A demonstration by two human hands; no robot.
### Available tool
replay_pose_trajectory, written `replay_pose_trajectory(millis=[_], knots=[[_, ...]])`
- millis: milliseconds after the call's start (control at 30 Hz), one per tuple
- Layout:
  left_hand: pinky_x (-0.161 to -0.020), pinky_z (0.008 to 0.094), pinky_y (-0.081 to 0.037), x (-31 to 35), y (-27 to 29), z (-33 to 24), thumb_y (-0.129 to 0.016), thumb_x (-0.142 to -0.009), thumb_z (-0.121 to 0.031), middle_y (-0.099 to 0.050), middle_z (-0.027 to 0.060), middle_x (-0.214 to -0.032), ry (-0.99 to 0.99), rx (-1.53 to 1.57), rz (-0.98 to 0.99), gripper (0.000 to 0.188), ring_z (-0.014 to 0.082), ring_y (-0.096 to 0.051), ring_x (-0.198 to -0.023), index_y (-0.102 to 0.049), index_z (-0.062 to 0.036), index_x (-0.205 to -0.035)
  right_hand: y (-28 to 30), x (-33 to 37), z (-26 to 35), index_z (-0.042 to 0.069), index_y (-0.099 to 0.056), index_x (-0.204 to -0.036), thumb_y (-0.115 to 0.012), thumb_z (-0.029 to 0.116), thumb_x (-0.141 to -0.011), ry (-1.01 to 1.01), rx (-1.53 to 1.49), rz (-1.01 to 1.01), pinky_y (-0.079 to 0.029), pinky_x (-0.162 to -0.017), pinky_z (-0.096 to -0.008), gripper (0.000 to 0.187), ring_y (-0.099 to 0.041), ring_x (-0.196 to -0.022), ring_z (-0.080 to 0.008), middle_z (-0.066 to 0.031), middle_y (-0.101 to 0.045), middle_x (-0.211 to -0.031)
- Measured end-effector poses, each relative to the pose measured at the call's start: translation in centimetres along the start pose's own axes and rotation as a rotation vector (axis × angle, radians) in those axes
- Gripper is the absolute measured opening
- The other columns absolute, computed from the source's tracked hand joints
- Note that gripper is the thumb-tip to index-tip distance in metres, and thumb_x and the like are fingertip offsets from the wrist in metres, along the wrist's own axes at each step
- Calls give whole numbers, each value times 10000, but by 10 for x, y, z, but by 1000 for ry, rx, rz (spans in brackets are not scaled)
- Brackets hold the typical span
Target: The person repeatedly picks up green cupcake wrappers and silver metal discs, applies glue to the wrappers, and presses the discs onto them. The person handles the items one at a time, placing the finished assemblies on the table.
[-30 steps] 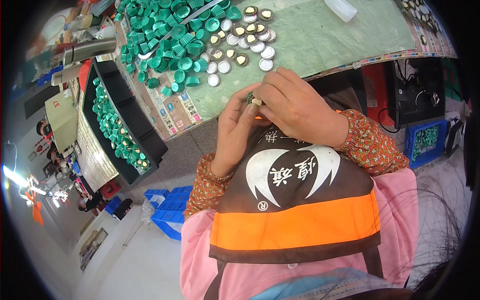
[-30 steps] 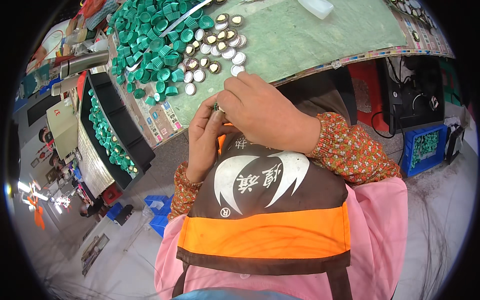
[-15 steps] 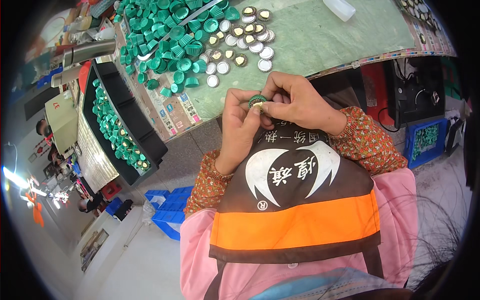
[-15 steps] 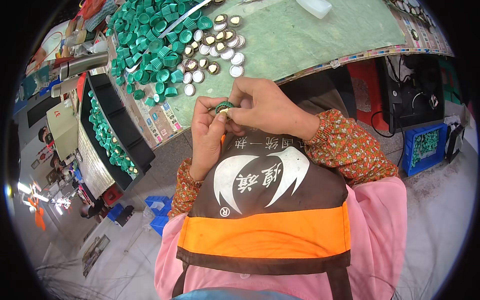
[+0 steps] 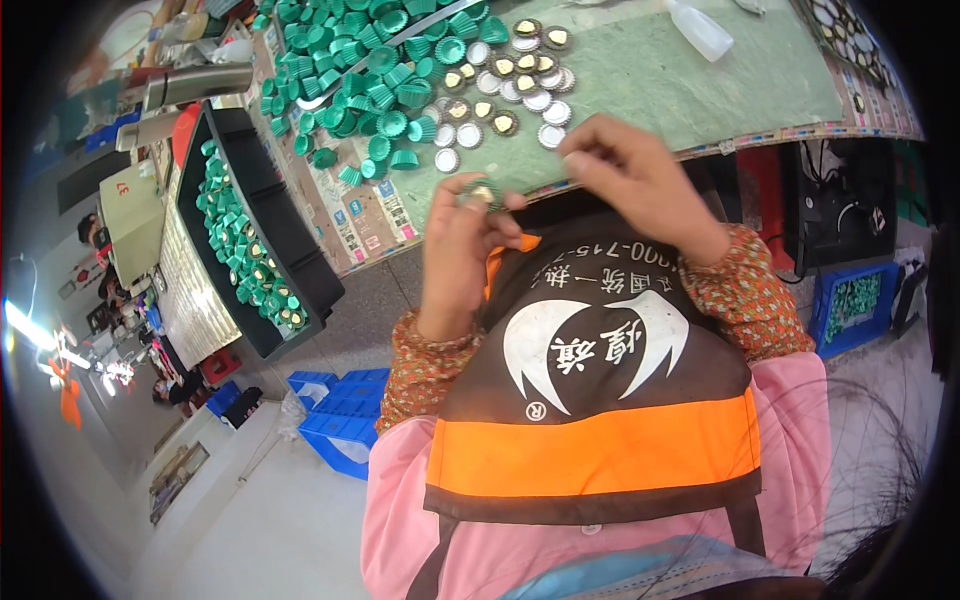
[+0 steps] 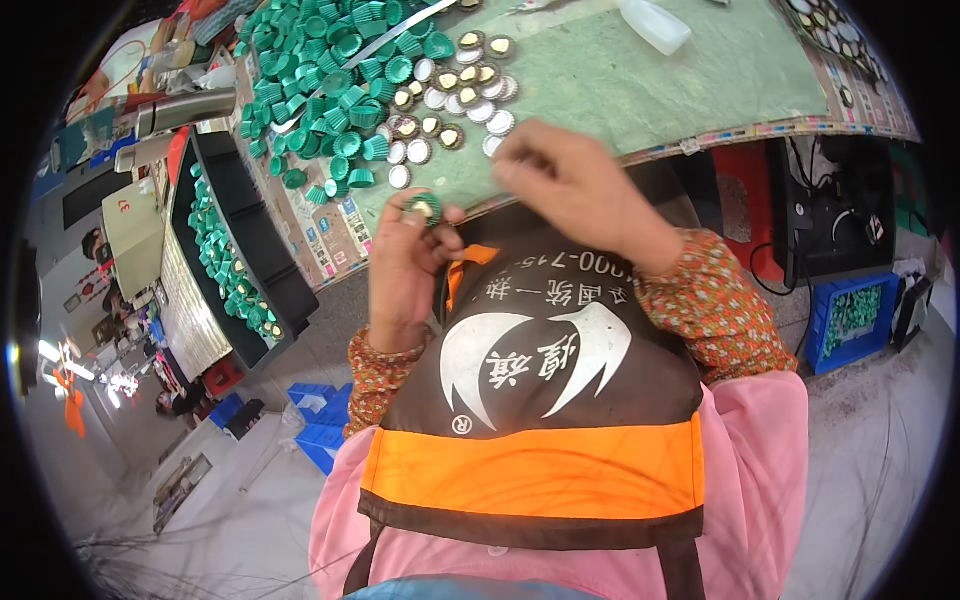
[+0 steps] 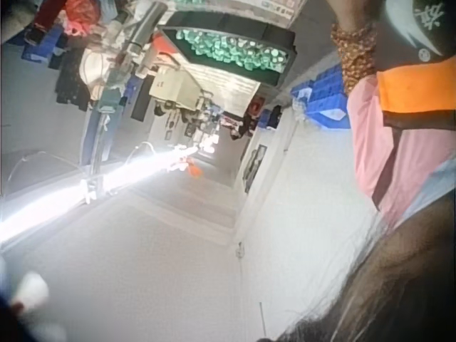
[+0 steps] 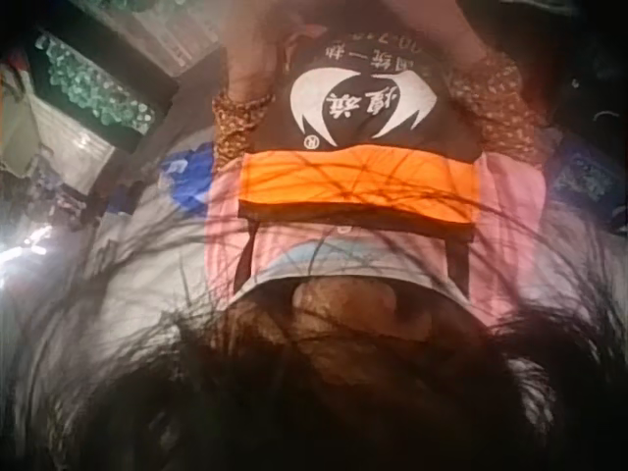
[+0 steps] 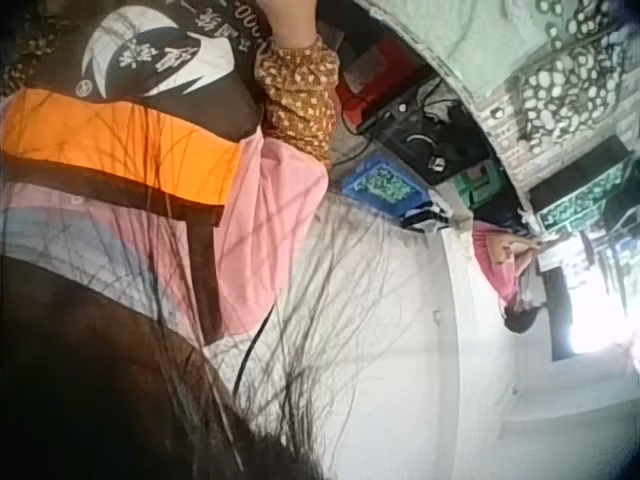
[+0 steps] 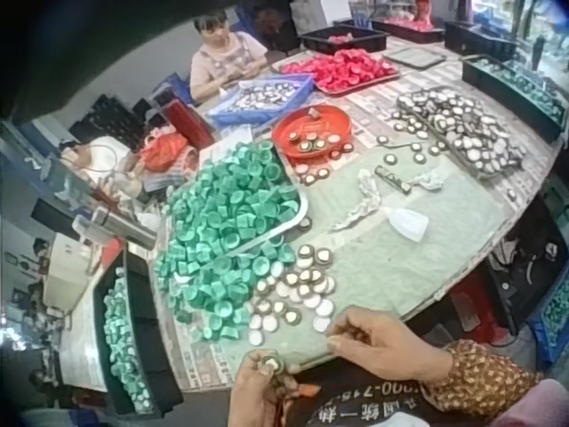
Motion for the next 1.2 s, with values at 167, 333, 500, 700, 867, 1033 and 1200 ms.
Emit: replay_pose_trajectory(millis=[167, 333, 500, 700, 867, 1033, 1200], knots=[[-868, 386, -583, 13, 101, -78, -533, -1034, -215, -688, 122, -1203, -392, 395, -41, 255, 223, -690, -903, -598, -38, -1207, 85, -3, 12, 41, -655, -1120, -686, 168, -919, 315, 624, -526, -484, -798, -346, 240, -587, -889, -211, -85, -635, -999], [-885, 373, -583, 29, 148, -118, -476, -1068, -283, -570, 155, -1408, -594, 683, 26, 475, 240, -642, -1076, -453, 32, -1423, 131, -12, 12, 103, -628, -1298, -692, 233, -899, 382, 1291, -765, -448, -957, -444, 424, -557, -1109, -334, -121, -620, -1202], [-814, 326, -512, -3, 122, -93, -587, -1008, -208, -616, 58, -1150, -468, -525, -461, 379, 171, -585, -1002, -543, -17, -1332, 141, -28, -19, 118, -584, -1363, -649, 285, -927, 253, 1301, -664, -454, -954, -463, 472, -559, -1128, -341, -122, -611, -1222], [-757, 466, -503, -14, 67, -87, -709, -873, -199, -606, 100, -1052, -647, -1702, -569, 354, 332, -594, -991, -625, -150, -1213, 143, -35, -23, 82, -612, -1247, -638, 223, -897, 357, 1308, -686, -488, -860, -477, 379, -598, -1034, -333, -114, -630, -1142], [-765, 490, -509, -24, 69, -80, -708, -875, -194, -605, 122, -1063, -612, -1787, -540, 330, 349, -607, -975, -611, -122, -1182, 149, -33, -19, 60, -647, -1155, -630, 198, -879, 409, 1186, -730, -498, -805, -443, 309, -615, -934, -324, -124, -650, -1059], [-752, 454, -498, -34, 75, -77, -652, -919, -180, -624, 137, -1027, -643, -1724, -536, 285, 327, -637, -890, -603, -53, -1169, 142, -24, -18, 43, -673, -1115, -635, 216, -879, 351, 942, -766, -502, -757, -405, 295, -612, -831, -278, -122, -661, -993], [-667, 384, -496, -42, 102, -72, -614, -930, -157, -618, 101, -978, -695, -1552, -624, 291, 240, -616, -734, -575, -36, -1192, 141, -18, -9, 46, -682, -1132, -644, 235, -888, 205, 883, -802, -502, -719, -372, 312, -605, -729, -231, -110, -674, -932]])
Point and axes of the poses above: each hand's wrist, its own x-axis away from the middle knuckle, its own y-axis out of the back of the hand, z = x × y, the point moved 4 cm from there along -x, towards the middle knuckle
